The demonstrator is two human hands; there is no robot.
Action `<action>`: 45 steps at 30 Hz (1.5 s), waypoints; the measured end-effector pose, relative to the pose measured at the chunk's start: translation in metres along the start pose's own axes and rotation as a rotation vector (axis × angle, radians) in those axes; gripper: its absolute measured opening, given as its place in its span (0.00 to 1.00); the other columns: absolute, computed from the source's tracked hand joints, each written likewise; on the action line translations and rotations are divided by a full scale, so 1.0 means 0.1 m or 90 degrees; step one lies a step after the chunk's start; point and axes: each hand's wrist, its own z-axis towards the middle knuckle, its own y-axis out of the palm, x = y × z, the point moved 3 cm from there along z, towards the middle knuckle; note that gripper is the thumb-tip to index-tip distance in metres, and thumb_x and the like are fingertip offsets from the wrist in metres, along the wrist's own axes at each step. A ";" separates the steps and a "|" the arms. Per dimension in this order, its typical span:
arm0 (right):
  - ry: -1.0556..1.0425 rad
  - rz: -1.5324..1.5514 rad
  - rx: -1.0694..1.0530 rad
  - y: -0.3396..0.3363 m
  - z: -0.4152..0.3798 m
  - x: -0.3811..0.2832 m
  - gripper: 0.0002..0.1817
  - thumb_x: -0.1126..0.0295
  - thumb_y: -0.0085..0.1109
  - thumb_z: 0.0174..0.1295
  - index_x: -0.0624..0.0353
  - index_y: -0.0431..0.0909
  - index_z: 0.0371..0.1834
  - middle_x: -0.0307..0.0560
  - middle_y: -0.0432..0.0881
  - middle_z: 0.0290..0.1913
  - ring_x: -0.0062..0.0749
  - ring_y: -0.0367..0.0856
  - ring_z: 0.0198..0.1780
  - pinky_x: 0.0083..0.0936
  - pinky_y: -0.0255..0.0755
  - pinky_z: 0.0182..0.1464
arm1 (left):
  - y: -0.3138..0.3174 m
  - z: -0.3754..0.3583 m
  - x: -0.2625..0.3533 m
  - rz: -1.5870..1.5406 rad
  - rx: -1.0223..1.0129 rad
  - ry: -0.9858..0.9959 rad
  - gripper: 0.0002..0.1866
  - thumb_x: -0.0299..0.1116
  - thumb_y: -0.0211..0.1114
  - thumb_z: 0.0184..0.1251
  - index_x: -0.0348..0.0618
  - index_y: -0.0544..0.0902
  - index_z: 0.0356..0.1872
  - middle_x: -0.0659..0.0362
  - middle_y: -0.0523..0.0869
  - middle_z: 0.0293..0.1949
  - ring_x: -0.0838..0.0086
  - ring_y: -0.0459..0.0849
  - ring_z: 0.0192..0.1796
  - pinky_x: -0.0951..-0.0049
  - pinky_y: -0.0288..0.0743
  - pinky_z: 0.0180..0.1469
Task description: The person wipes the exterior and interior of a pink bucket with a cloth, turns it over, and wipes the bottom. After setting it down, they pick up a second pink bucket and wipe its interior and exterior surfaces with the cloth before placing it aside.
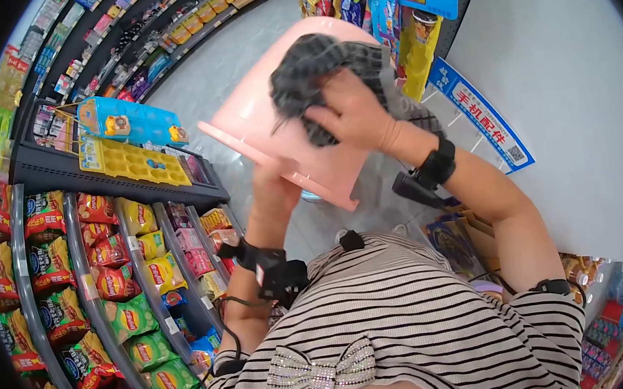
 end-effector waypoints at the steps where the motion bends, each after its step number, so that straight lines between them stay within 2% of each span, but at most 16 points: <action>1: 0.026 -0.041 -0.024 -0.02 -0.01 0.16 0.21 0.60 0.57 0.53 0.64 0.72 0.45 0.57 0.73 0.45 0.51 0.67 0.52 0.36 0.58 0.56 | 0.08 -0.06 -0.03 0.046 -0.013 -0.019 0.30 0.23 0.54 0.35 0.33 0.68 0.51 0.58 0.76 0.40 0.68 0.76 0.44 0.69 0.73 0.45; 4: 0.420 -0.041 -0.066 -0.14 -0.05 0.47 0.22 0.57 0.55 0.55 0.65 0.67 0.44 0.61 0.73 0.45 0.54 0.71 0.47 0.37 0.64 0.49 | 0.00 -0.11 -0.06 0.281 -0.142 -0.092 0.31 0.23 0.55 0.34 0.33 0.68 0.50 0.58 0.75 0.41 0.71 0.75 0.44 0.71 0.72 0.45; 5: 0.414 -0.004 0.009 -0.09 -0.12 0.51 0.24 0.56 0.58 0.50 0.64 0.66 0.41 0.59 0.73 0.36 0.55 0.71 0.40 0.40 0.64 0.45 | 0.00 -0.13 -0.05 0.339 -0.152 -0.091 0.32 0.23 0.55 0.33 0.36 0.68 0.51 0.59 0.75 0.44 0.73 0.74 0.46 0.73 0.70 0.46; 11: 0.058 0.118 -0.098 0.15 -0.19 -0.45 0.16 0.67 0.51 0.54 0.65 0.67 0.42 0.63 0.69 0.46 0.59 0.65 0.51 0.39 0.59 0.53 | -0.14 -0.13 -0.16 0.439 -0.184 -0.179 0.27 0.21 0.53 0.35 0.31 0.71 0.46 0.60 0.76 0.36 0.77 0.75 0.39 0.77 0.71 0.38; 16: 0.235 0.002 -0.143 0.22 0.07 -0.08 0.16 0.58 0.50 0.56 0.63 0.66 0.29 0.62 0.74 0.30 0.59 0.72 0.35 0.44 0.65 0.36 | 0.01 -0.36 -0.22 0.506 -0.264 -0.236 0.25 0.21 0.53 0.35 0.30 0.74 0.44 0.59 0.78 0.33 0.79 0.76 0.33 0.77 0.72 0.35; 19: 0.355 -0.005 -0.189 0.08 0.13 0.57 0.20 0.54 0.49 0.56 0.64 0.72 0.32 0.62 0.76 0.32 0.56 0.75 0.36 0.39 0.68 0.37 | -0.06 -0.42 -0.21 0.567 -0.225 -0.330 0.26 0.22 0.52 0.35 0.28 0.73 0.45 0.54 0.79 0.35 0.72 0.80 0.35 0.74 0.76 0.36; 21: 0.489 -0.144 -0.323 -0.09 -0.05 0.94 0.26 0.44 0.44 0.53 0.55 0.78 0.38 0.55 0.79 0.40 0.50 0.77 0.42 0.39 0.69 0.45 | -0.12 -0.42 -0.14 0.371 -0.158 -0.222 0.24 0.21 0.50 0.36 0.29 0.74 0.43 0.56 0.79 0.34 0.75 0.78 0.34 0.77 0.74 0.34; 24: 0.551 -0.162 -0.423 -0.32 -0.52 1.37 0.29 0.45 0.49 0.54 0.67 0.77 0.34 0.59 0.79 0.34 0.46 0.78 0.36 0.34 0.69 0.40 | -0.10 -0.49 -0.10 0.166 -0.070 -0.169 0.25 0.20 0.50 0.34 0.27 0.73 0.43 0.55 0.79 0.36 0.73 0.78 0.36 0.76 0.74 0.37; 27: 0.799 0.018 -0.236 -0.58 -0.88 1.20 0.29 0.46 0.50 0.55 0.68 0.76 0.38 0.54 0.79 0.36 0.38 0.78 0.36 0.31 0.69 0.39 | -0.15 -0.49 -0.09 0.146 -0.042 -0.176 0.27 0.20 0.50 0.33 0.26 0.72 0.44 0.54 0.79 0.37 0.70 0.79 0.37 0.73 0.75 0.39; 30: 0.904 0.181 -0.045 -0.65 -1.08 1.05 0.27 0.49 0.51 0.56 0.66 0.75 0.42 0.50 0.78 0.39 0.33 0.76 0.36 0.27 0.69 0.38 | -0.15 -0.42 -0.10 0.170 -0.049 -0.158 0.28 0.21 0.50 0.33 0.26 0.70 0.46 0.52 0.78 0.39 0.66 0.80 0.38 0.71 0.76 0.40; 32: 0.810 0.053 0.061 -0.62 -1.17 0.93 0.29 0.47 0.50 0.55 0.67 0.74 0.39 0.64 0.77 0.38 0.51 0.76 0.41 0.34 0.68 0.43 | -0.11 -0.33 -0.06 0.137 -0.020 -0.141 0.29 0.21 0.50 0.32 0.25 0.69 0.47 0.50 0.78 0.40 0.64 0.80 0.39 0.70 0.77 0.41; 34: 0.751 -0.047 0.127 -0.55 -1.19 0.67 0.28 0.46 0.49 0.56 0.66 0.72 0.37 0.68 0.75 0.39 0.57 0.74 0.42 0.38 0.67 0.44 | -0.08 -0.24 -0.03 0.121 -0.037 -0.118 0.30 0.22 0.49 0.33 0.25 0.67 0.49 0.49 0.76 0.43 0.63 0.79 0.43 0.69 0.75 0.45; 38: 0.520 -0.303 0.289 -0.27 -1.38 0.59 0.29 0.47 0.49 0.56 0.67 0.66 0.41 0.64 0.71 0.36 0.61 0.69 0.39 0.45 0.65 0.42 | 0.05 -0.15 0.03 0.099 -0.025 -0.069 0.32 0.22 0.49 0.34 0.26 0.65 0.51 0.48 0.75 0.45 0.62 0.77 0.47 0.67 0.71 0.51; 41: 0.492 -0.335 0.320 -0.19 -1.43 0.52 0.28 0.49 0.50 0.56 0.69 0.65 0.42 0.67 0.72 0.38 0.61 0.70 0.42 0.43 0.65 0.44 | 0.06 -0.07 0.09 0.068 0.004 -0.042 0.32 0.22 0.50 0.35 0.27 0.64 0.52 0.48 0.74 0.47 0.60 0.75 0.50 0.65 0.69 0.55; 44: 0.620 -0.009 0.236 -0.09 -1.62 0.55 0.27 0.51 0.50 0.56 0.68 0.65 0.43 0.69 0.73 0.38 0.59 0.72 0.43 0.42 0.66 0.44 | -0.02 0.00 0.17 0.039 0.034 0.003 0.34 0.22 0.51 0.36 0.28 0.62 0.55 0.48 0.72 0.50 0.58 0.72 0.53 0.63 0.65 0.58; 45: 0.726 -0.001 0.039 -0.01 -1.77 0.55 0.25 0.53 0.51 0.55 0.69 0.66 0.42 0.69 0.74 0.38 0.57 0.74 0.43 0.41 0.67 0.44 | -0.05 0.02 0.21 0.029 0.045 0.026 0.34 0.22 0.51 0.36 0.29 0.61 0.55 0.48 0.71 0.51 0.57 0.71 0.54 0.63 0.64 0.59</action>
